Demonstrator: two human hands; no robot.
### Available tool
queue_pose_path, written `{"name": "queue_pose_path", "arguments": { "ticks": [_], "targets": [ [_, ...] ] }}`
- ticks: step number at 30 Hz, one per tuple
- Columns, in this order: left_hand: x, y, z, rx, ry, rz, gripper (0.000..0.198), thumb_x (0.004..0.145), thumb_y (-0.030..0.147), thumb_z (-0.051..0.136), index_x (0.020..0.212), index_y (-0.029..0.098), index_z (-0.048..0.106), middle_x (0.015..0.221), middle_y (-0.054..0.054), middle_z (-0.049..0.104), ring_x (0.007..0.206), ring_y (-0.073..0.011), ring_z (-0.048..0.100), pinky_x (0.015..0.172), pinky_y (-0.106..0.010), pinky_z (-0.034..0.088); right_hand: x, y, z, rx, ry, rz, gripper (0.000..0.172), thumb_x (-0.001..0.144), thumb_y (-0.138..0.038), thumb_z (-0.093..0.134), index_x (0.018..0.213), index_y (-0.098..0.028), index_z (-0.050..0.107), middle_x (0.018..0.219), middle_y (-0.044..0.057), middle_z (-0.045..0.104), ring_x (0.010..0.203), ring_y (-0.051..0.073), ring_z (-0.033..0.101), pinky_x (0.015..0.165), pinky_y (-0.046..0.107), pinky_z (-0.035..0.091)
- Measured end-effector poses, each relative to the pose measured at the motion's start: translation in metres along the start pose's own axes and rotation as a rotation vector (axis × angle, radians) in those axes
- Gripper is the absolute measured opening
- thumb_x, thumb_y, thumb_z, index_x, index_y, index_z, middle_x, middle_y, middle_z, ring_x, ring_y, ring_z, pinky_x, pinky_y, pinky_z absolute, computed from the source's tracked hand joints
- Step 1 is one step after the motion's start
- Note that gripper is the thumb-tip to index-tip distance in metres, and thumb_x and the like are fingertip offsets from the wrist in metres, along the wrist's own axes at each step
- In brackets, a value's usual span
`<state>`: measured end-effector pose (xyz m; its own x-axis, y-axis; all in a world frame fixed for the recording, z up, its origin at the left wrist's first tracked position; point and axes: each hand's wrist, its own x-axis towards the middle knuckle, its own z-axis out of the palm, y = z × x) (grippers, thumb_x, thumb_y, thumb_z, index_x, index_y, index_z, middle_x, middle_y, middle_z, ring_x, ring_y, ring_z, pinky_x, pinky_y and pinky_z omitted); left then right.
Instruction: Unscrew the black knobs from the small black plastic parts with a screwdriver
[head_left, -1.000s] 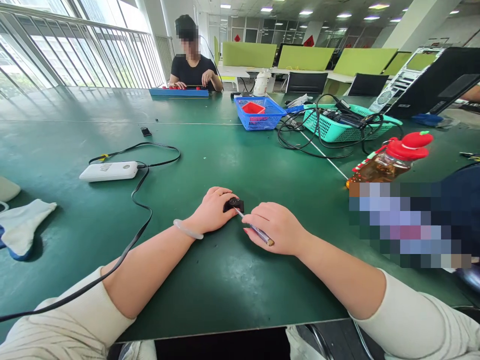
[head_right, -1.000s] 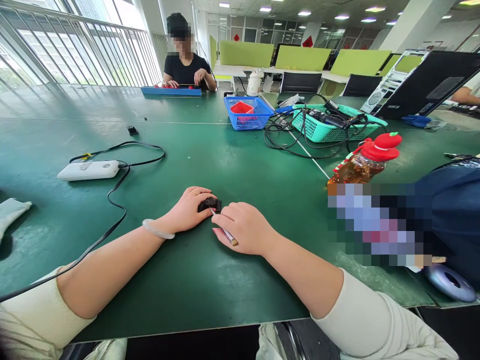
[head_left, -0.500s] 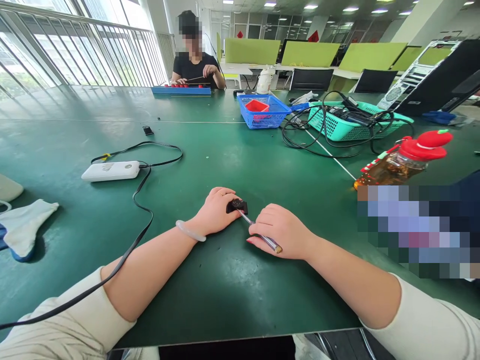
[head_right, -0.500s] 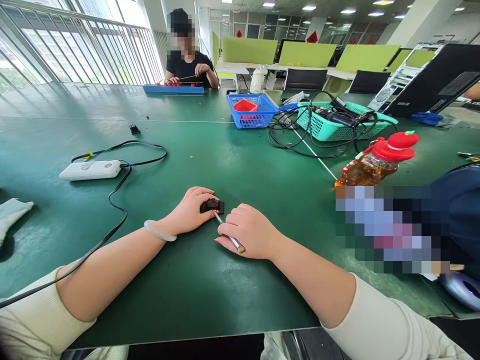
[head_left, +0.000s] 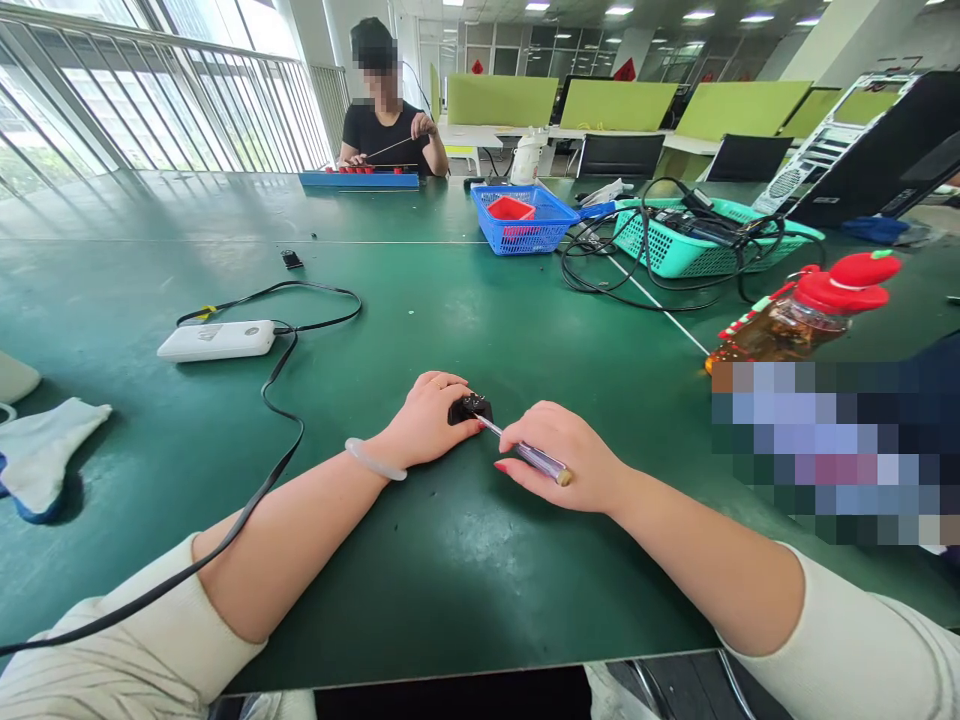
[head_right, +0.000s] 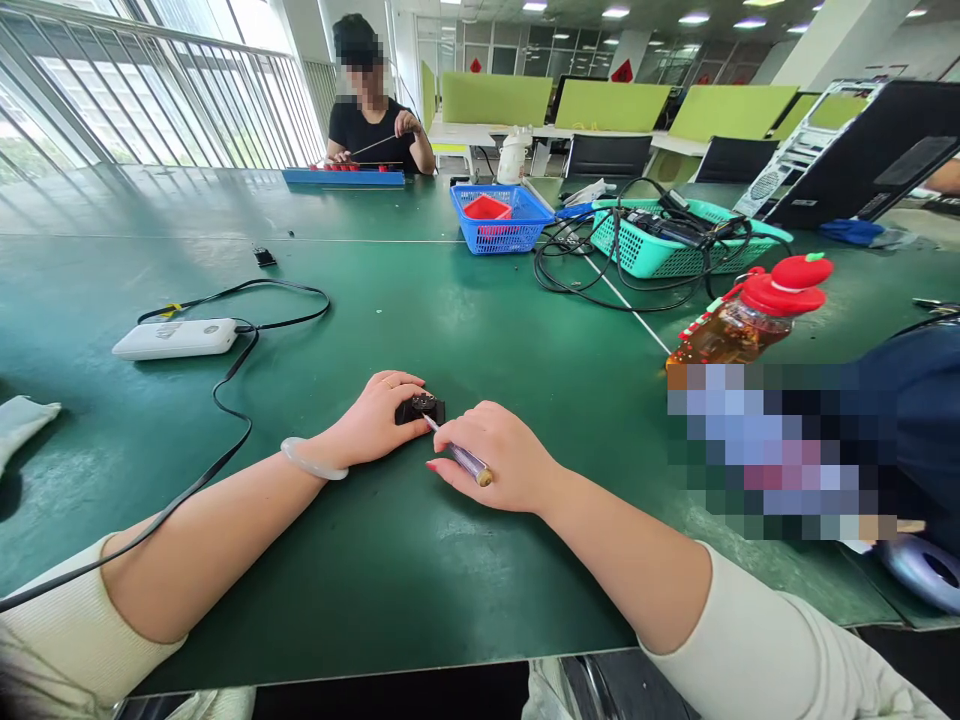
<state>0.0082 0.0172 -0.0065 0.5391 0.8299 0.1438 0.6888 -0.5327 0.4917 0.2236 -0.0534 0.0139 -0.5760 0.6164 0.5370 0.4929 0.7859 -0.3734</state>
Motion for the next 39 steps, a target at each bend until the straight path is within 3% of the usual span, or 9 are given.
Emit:
{"name": "queue_pose_path", "arguments": {
  "ticks": [8,16,30,39],
  "targets": [
    [-0.002,-0.001,0.001,0.017,0.001,0.036,0.036,0.084,0.044,0.065,0.114,0.022,0.068,0.13,-0.009,0.062,0.132,-0.031,0.044,0.115,-0.05,0.037,0.0,0.0,-0.001,0.266,0.055,0.382,0.013,0.09,-0.03,0.058,0.079,-0.022,0.06,0.066,-0.003,0.06,0.057,0.01,0.05,0.057,0.024,0.04],
    [-0.002,-0.002,0.001,-0.01,0.012,0.049,0.034,0.084,0.046,0.065,0.109,0.023,0.07,0.128,-0.009,0.063,0.131,-0.0313,0.045,0.115,-0.051,0.037,0.003,0.012,0.004,0.5,0.241,0.627,0.037,0.086,-0.056,0.063,0.077,-0.02,0.065,0.06,0.0,0.062,0.053,0.013,0.055,0.051,0.026,0.044],
    [-0.002,-0.001,-0.001,0.006,-0.01,0.05,0.034,0.086,0.046,0.063,0.111,0.023,0.068,0.128,-0.008,0.062,0.131,-0.0296,0.046,0.115,-0.049,0.037,0.002,0.011,0.005,0.501,0.295,0.616,0.04,0.085,-0.058,0.063,0.074,-0.02,0.067,0.06,0.001,0.063,0.054,0.013,0.057,0.051,0.026,0.046],
    [-0.003,-0.001,0.0,-0.001,0.001,0.044,0.035,0.085,0.045,0.063,0.112,0.023,0.068,0.13,-0.009,0.062,0.131,-0.0311,0.045,0.115,-0.05,0.037,0.001,0.001,0.001,0.286,0.25,0.364,0.024,0.091,-0.04,0.062,0.077,-0.022,0.07,0.07,0.002,0.07,0.059,0.014,0.061,0.056,0.027,0.049]
  ]
}}
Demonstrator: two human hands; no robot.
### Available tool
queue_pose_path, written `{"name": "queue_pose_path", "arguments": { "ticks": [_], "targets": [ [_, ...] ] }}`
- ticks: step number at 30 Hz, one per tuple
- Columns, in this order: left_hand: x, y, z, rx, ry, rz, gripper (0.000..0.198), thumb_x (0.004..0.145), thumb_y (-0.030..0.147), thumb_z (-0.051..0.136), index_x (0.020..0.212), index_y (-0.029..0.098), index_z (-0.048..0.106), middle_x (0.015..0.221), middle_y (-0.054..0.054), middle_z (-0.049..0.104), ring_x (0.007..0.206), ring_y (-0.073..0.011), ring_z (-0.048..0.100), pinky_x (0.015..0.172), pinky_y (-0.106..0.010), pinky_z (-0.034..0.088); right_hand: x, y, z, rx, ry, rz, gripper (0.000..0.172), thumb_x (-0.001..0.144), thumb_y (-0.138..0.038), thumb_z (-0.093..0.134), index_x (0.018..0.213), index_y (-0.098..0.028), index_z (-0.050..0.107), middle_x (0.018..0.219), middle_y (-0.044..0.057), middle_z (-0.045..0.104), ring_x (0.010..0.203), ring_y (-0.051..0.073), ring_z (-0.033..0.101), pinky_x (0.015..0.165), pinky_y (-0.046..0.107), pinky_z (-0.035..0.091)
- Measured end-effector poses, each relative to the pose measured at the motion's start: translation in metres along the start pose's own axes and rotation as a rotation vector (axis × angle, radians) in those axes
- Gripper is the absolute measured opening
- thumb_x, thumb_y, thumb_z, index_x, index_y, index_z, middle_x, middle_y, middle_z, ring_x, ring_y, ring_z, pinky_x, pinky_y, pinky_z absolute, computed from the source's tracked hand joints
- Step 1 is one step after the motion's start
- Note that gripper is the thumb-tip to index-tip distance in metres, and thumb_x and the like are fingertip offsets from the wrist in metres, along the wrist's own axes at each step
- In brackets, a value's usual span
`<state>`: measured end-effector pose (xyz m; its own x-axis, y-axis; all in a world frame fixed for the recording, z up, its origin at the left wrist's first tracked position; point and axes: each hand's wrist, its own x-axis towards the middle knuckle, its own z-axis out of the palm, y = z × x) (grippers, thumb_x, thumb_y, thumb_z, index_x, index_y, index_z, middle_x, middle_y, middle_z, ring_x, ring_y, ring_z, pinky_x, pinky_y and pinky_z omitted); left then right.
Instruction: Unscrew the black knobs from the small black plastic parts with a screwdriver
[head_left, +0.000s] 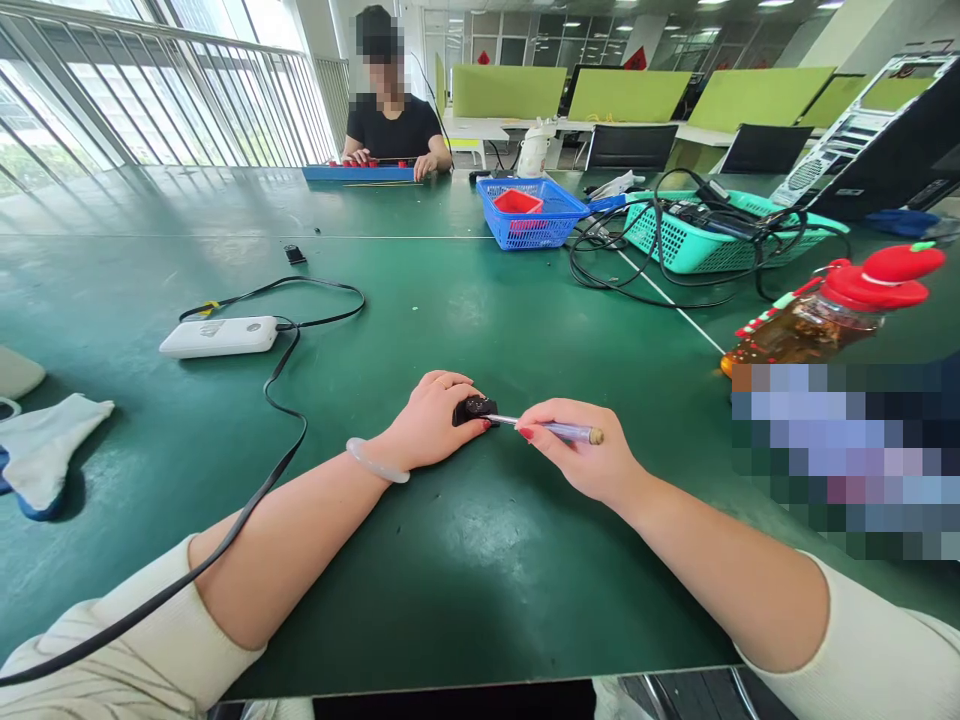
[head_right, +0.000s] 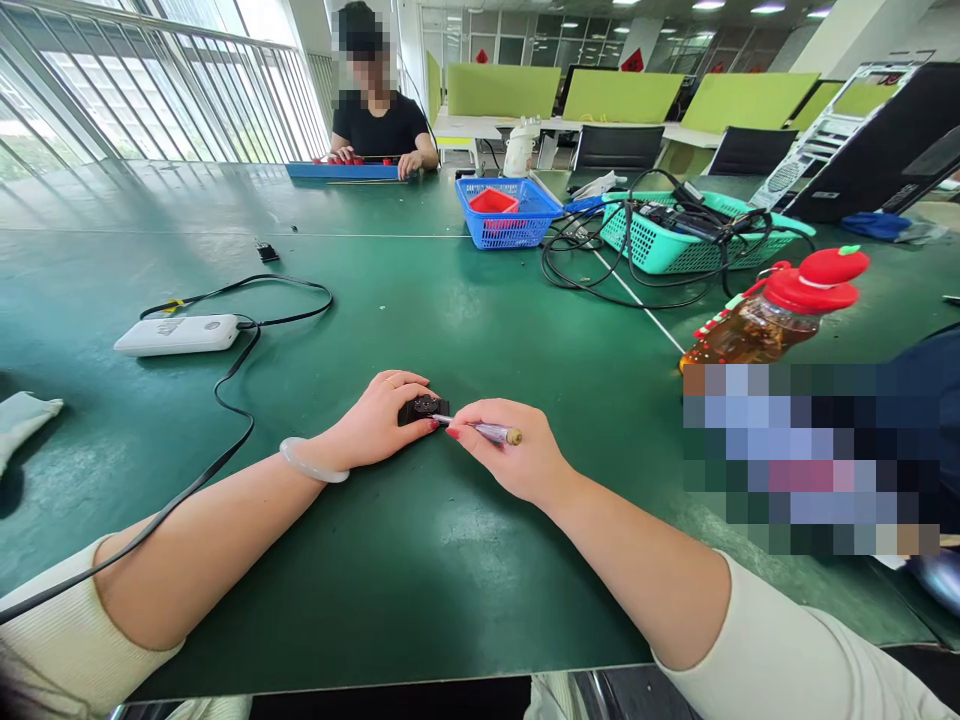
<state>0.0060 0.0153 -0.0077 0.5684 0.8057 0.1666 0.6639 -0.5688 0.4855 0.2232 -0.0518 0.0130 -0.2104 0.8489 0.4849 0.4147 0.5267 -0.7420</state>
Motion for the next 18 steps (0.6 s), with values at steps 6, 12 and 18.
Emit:
{"name": "queue_pose_path", "arguments": {
  "ticks": [6,12,18],
  "targets": [
    [-0.0001,-0.0005,0.0004,0.004,0.005,0.005,0.035,0.086,0.045,0.063,0.113,0.024,0.068,0.13,-0.008,0.062,0.13,-0.0309,0.047,0.115,-0.051,0.037,-0.001,0.0007,-0.0005,-0.025,-0.004,-0.005,0.021,0.091,-0.038,0.061,0.079,-0.023,0.071,0.073,0.002,0.072,0.061,0.015,0.064,0.06,0.028,0.052],
    [-0.0002,-0.0001,0.0005,0.013,0.002,-0.003,0.036,0.086,0.046,0.063,0.114,0.023,0.068,0.131,-0.009,0.062,0.131,-0.0308,0.046,0.116,-0.05,0.036,-0.0017,0.0009,-0.0003,-0.102,-0.03,-0.159,0.014,0.092,-0.029,0.062,0.083,-0.024,0.07,0.074,0.001,0.072,0.064,0.014,0.064,0.064,0.027,0.052],
    [-0.0002,-0.0004,0.001,0.01,0.01,0.001,0.036,0.087,0.048,0.061,0.112,0.023,0.068,0.131,-0.008,0.062,0.131,-0.0307,0.046,0.116,-0.051,0.036,-0.0032,0.003,-0.0005,-0.187,-0.062,-0.294,0.01,0.093,-0.029,0.062,0.087,-0.025,0.069,0.069,0.0,0.068,0.063,0.014,0.06,0.064,0.027,0.05]
  ]
}}
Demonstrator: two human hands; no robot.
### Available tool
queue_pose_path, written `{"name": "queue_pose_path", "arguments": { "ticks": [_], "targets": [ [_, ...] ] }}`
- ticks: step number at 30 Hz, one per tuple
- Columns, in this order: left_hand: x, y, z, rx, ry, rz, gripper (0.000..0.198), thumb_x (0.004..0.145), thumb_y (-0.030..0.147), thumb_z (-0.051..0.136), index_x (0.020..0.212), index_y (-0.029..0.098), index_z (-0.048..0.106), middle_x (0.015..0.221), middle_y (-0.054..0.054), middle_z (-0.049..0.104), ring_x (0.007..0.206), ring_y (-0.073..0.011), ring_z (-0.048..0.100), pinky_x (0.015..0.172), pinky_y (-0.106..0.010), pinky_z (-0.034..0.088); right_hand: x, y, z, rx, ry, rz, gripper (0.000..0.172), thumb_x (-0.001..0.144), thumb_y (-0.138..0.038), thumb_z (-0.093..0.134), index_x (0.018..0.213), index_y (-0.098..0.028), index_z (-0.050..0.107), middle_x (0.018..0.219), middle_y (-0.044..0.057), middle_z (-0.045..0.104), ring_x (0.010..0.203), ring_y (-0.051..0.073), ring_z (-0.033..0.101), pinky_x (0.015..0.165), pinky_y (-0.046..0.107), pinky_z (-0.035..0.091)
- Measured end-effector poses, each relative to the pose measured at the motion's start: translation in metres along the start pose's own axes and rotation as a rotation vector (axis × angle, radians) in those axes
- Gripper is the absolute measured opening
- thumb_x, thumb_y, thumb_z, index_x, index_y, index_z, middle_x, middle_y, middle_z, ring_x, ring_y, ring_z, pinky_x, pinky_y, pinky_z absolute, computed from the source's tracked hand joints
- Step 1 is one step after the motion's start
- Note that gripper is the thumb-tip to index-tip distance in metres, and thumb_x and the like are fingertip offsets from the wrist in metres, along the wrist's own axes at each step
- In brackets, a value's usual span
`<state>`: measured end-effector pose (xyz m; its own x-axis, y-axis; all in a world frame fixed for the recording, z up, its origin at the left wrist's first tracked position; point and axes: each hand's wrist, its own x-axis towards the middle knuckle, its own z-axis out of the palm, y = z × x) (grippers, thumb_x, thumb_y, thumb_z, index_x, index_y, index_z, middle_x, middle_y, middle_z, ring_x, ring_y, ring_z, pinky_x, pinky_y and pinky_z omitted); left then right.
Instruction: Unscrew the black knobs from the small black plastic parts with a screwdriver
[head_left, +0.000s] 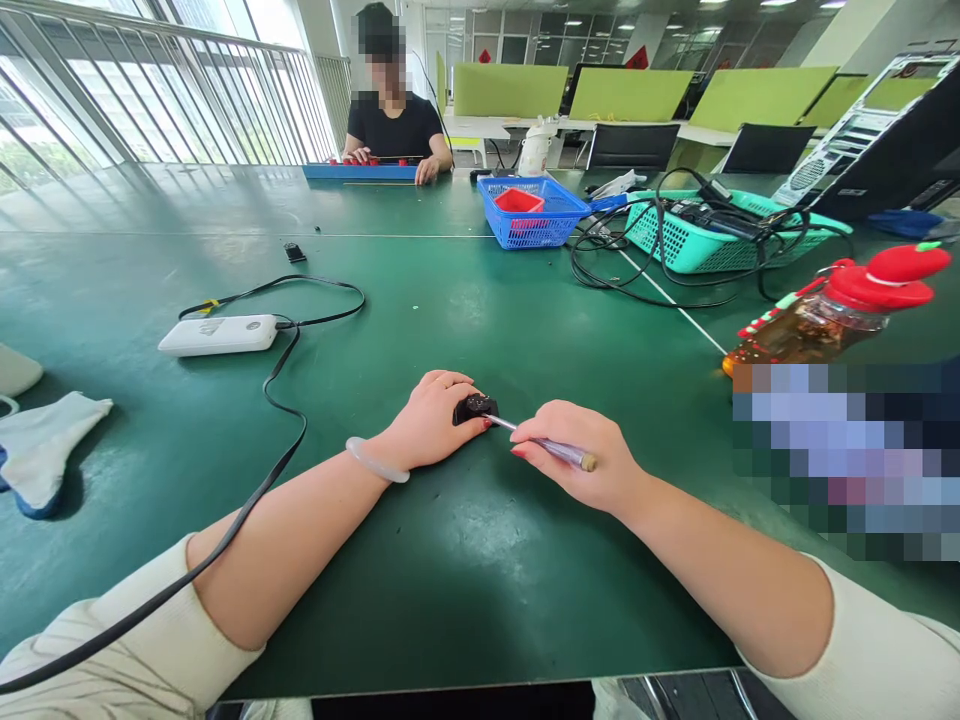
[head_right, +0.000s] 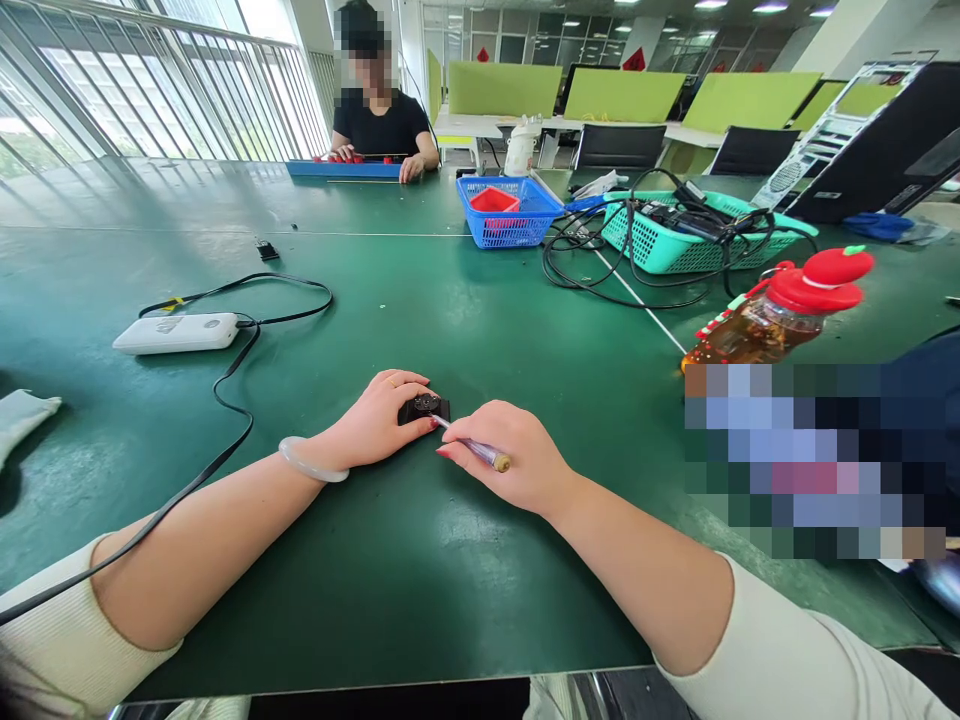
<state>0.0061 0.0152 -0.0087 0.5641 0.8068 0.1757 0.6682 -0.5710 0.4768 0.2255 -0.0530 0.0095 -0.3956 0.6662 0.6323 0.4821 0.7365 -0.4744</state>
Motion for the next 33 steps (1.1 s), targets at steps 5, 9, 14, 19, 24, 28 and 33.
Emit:
{"name": "queue_pose_path", "arguments": {
  "ticks": [5,9,14,19,24,28,33],
  "targets": [
    [0.0,0.0,0.001,0.005,0.0,-0.007,0.036,0.085,0.045,0.064,0.113,0.023,0.068,0.133,-0.009,0.061,0.131,-0.0311,0.047,0.115,-0.051,0.037,0.0,0.0,-0.001,-0.001,-0.012,-0.049,0.008,0.093,-0.028,0.062,0.089,-0.025,0.068,0.072,0.001,0.07,0.066,0.014,0.061,0.067,0.028,0.051],
    [0.0,-0.001,0.001,0.009,0.001,0.004,0.037,0.085,0.046,0.064,0.112,0.02,0.068,0.132,-0.01,0.062,0.13,-0.0315,0.047,0.116,-0.051,0.037,0.001,-0.001,-0.001,0.003,0.007,-0.044,0.009,0.093,-0.026,0.061,0.086,-0.024,0.068,0.071,0.001,0.069,0.064,0.014,0.06,0.064,0.028,0.05],
    [0.001,-0.001,0.0,0.015,-0.016,-0.004,0.037,0.086,0.047,0.064,0.111,0.02,0.068,0.132,-0.01,0.061,0.132,-0.0313,0.046,0.116,-0.05,0.036,0.002,-0.004,-0.002,0.04,0.04,0.07,0.016,0.093,-0.027,0.059,0.08,-0.024,0.068,0.07,0.0,0.07,0.062,0.014,0.062,0.063,0.027,0.05],
    [0.0,0.0,-0.001,0.011,-0.023,-0.011,0.035,0.086,0.046,0.064,0.11,0.021,0.068,0.132,-0.01,0.061,0.132,-0.0313,0.046,0.116,-0.05,0.036,0.004,-0.004,-0.002,0.144,0.089,0.306,0.026,0.092,-0.04,0.06,0.075,-0.022,0.068,0.065,0.0,0.067,0.055,0.013,0.058,0.052,0.027,0.045],
    [0.0,0.001,-0.001,0.002,-0.018,-0.002,0.034,0.086,0.047,0.064,0.108,0.021,0.068,0.131,-0.01,0.061,0.131,-0.0312,0.046,0.115,-0.05,0.037,0.007,0.005,0.001,0.371,0.168,0.58,0.043,0.085,-0.06,0.063,0.071,-0.02,0.066,0.057,0.0,0.062,0.05,0.013,0.056,0.05,0.027,0.045],
    [0.0,0.001,-0.002,-0.011,-0.028,-0.016,0.037,0.086,0.048,0.063,0.11,0.021,0.068,0.132,-0.009,0.061,0.132,-0.0313,0.045,0.115,-0.05,0.037,0.008,0.013,0.003,0.472,0.217,0.679,0.045,0.082,-0.062,0.065,0.071,-0.019,0.066,0.059,0.0,0.061,0.051,0.012,0.055,0.052,0.026,0.046],
    [0.0,0.002,-0.003,-0.02,-0.036,-0.024,0.036,0.085,0.048,0.064,0.11,0.022,0.068,0.132,-0.009,0.06,0.132,-0.0311,0.045,0.115,-0.049,0.037,0.006,0.015,0.003,0.492,0.219,0.691,0.042,0.082,-0.06,0.066,0.071,-0.019,0.067,0.059,0.0,0.061,0.052,0.011,0.055,0.054,0.026,0.046]
  ]
}}
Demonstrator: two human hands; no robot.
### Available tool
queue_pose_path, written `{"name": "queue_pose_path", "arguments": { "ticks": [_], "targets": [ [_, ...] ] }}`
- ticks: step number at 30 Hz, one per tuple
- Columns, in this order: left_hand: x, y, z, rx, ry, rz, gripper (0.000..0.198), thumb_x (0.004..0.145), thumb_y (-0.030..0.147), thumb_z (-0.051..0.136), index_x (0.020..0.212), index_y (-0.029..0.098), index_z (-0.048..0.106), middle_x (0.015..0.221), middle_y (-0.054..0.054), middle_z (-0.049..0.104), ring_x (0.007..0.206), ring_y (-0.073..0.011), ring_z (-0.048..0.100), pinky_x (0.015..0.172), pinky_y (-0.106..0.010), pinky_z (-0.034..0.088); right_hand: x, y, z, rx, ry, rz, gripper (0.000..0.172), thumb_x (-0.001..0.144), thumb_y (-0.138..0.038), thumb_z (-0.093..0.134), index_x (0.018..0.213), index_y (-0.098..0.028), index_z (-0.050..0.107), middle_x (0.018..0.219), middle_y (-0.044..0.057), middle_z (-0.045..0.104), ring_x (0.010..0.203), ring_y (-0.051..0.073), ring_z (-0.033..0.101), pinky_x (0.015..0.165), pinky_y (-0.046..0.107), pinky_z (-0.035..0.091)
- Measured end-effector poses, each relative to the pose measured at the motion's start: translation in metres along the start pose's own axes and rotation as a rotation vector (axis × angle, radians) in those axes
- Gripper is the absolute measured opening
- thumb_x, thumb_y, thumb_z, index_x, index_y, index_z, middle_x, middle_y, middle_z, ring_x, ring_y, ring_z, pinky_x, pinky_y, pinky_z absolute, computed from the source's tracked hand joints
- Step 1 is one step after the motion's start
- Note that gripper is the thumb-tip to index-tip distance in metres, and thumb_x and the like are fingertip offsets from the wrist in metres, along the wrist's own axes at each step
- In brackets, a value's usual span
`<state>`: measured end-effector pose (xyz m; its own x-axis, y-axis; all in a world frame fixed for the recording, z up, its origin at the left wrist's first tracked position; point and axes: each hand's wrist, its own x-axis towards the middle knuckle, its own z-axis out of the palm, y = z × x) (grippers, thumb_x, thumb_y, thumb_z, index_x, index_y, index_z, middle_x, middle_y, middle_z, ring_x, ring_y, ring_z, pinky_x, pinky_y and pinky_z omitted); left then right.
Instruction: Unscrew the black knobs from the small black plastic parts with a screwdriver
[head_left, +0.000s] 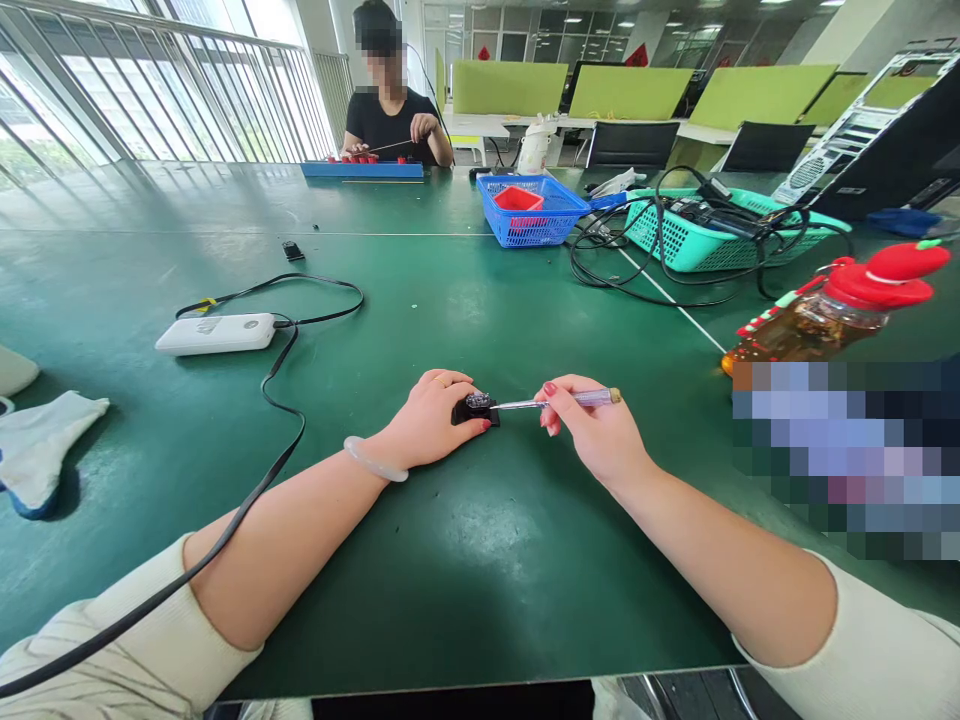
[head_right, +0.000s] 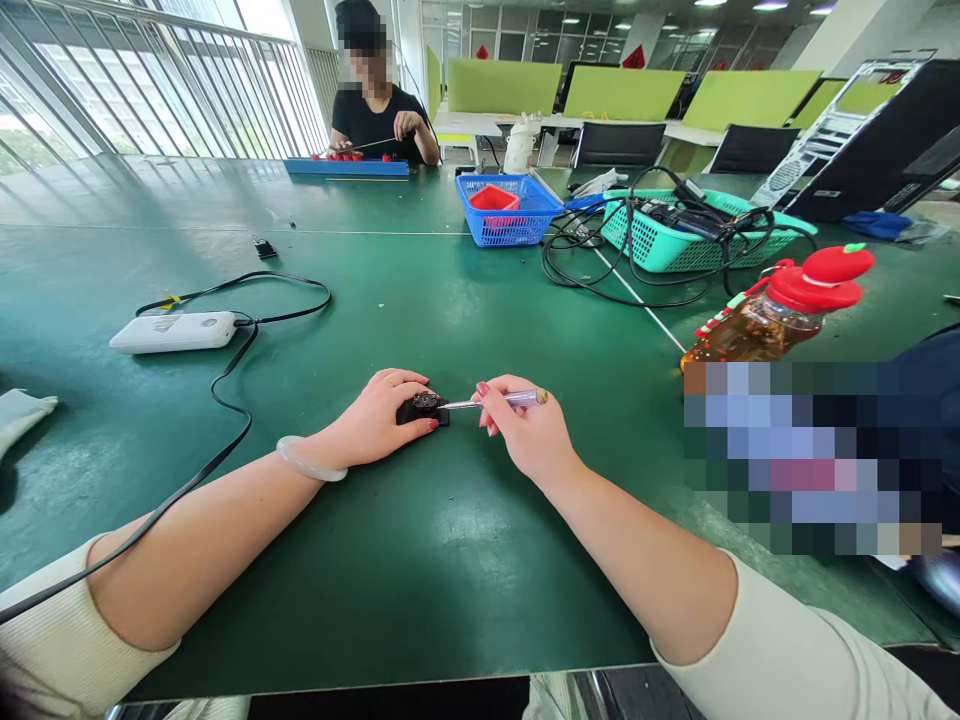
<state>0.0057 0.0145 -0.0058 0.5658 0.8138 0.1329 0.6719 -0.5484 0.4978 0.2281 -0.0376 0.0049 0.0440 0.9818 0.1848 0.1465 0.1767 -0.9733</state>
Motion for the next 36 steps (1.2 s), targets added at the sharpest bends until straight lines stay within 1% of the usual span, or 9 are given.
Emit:
{"name": "queue_pose_path", "arguments": {
  "ticks": [4,9,13,16,23,26,31,33,36],
  "targets": [
    [0.0003,0.0005,-0.0002,0.001,-0.008,-0.001,0.036,0.085,0.047,0.064,0.11,0.021,0.069,0.133,-0.01,0.06,0.133,-0.031,0.044,0.116,-0.049,0.036,-0.0006,-0.0002,-0.0016,-0.034,0.002,-0.019,0.04,0.083,-0.058,0.066,0.071,-0.02,0.067,0.06,0.0,0.061,0.053,0.012,0.055,0.054,0.028,0.046],
    [-0.0002,0.0015,-0.0011,-0.005,-0.013,0.006,0.035,0.085,0.046,0.065,0.112,0.024,0.07,0.132,-0.009,0.06,0.133,-0.0313,0.043,0.115,-0.05,0.036,0.0008,0.0009,-0.0025,-0.053,-0.014,-0.014,0.031,0.083,-0.05,0.066,0.075,-0.019,0.068,0.062,0.0,0.061,0.056,0.013,0.055,0.056,0.028,0.045],
    [-0.0005,0.0019,-0.0018,-0.012,-0.021,0.014,0.035,0.085,0.045,0.065,0.114,0.026,0.071,0.132,-0.009,0.059,0.134,-0.0314,0.043,0.116,-0.051,0.035,0.0009,0.0022,-0.0018,-0.044,-0.071,0.008,0.023,0.082,-0.042,0.066,0.08,-0.02,0.069,0.065,-0.001,0.061,0.059,0.013,0.056,0.057,0.027,0.045],
    [-0.0005,0.0018,-0.0016,-0.013,-0.022,0.016,0.035,0.085,0.044,0.065,0.114,0.027,0.071,0.133,-0.009,0.059,0.134,-0.0312,0.043,0.116,-0.051,0.035,0.0003,0.002,-0.0017,-0.05,-0.117,0.012,0.019,0.081,-0.039,0.065,0.081,-0.02,0.068,0.064,-0.001,0.06,0.06,0.013,0.055,0.057,0.027,0.043],
    [-0.0004,0.0013,-0.0009,-0.005,-0.023,0.018,0.036,0.086,0.047,0.063,0.115,0.027,0.07,0.132,-0.009,0.059,0.134,-0.0309,0.042,0.116,-0.051,0.035,-0.0016,-0.0035,-0.0027,-0.03,-0.031,-0.028,0.023,0.082,-0.039,0.063,0.071,-0.02,0.065,0.06,-0.001,0.057,0.055,0.013,0.052,0.055,0.028,0.043],
    [-0.0003,0.0005,-0.0005,0.0,-0.025,0.018,0.038,0.086,0.05,0.062,0.114,0.025,0.07,0.133,-0.009,0.059,0.134,-0.031,0.042,0.116,-0.051,0.035,-0.0032,-0.0052,-0.0023,-0.038,-0.055,-0.029,0.025,0.084,-0.04,0.062,0.07,-0.02,0.064,0.058,-0.001,0.057,0.055,0.012,0.051,0.054,0.028,0.043],
    [-0.0003,-0.0002,0.0,0.002,-0.018,0.015,0.039,0.086,0.051,0.062,0.113,0.024,0.07,0.134,-0.009,0.059,0.134,-0.031,0.042,0.116,-0.05,0.035,-0.005,-0.0043,-0.0013,-0.1,-0.103,-0.042,0.026,0.086,-0.042,0.062,0.074,-0.02,0.068,0.06,-0.001,0.059,0.056,0.013,0.053,0.054,0.027,0.042],
    [-0.0003,-0.0004,0.0,0.001,-0.018,0.017,0.039,0.086,0.051,0.062,0.113,0.024,0.07,0.134,-0.009,0.059,0.134,-0.0311,0.043,0.116,-0.05,0.035,-0.0051,-0.0035,-0.0012,-0.097,-0.097,-0.044,0.028,0.086,-0.045,0.063,0.074,-0.02,0.068,0.06,-0.001,0.059,0.056,0.013,0.053,0.055,0.027,0.043],
    [-0.0002,-0.0011,0.0004,-0.002,-0.01,0.018,0.04,0.085,0.052,0.063,0.112,0.023,0.07,0.133,-0.01,0.059,0.134,-0.032,0.043,0.116,-0.051,0.036,-0.0047,-0.0026,-0.001,-0.066,-0.054,-0.041,0.033,0.086,-0.05,0.063,0.074,-0.02,0.069,0.059,-0.001,0.058,0.056,0.013,0.054,0.056,0.027,0.044]
  ]
}}
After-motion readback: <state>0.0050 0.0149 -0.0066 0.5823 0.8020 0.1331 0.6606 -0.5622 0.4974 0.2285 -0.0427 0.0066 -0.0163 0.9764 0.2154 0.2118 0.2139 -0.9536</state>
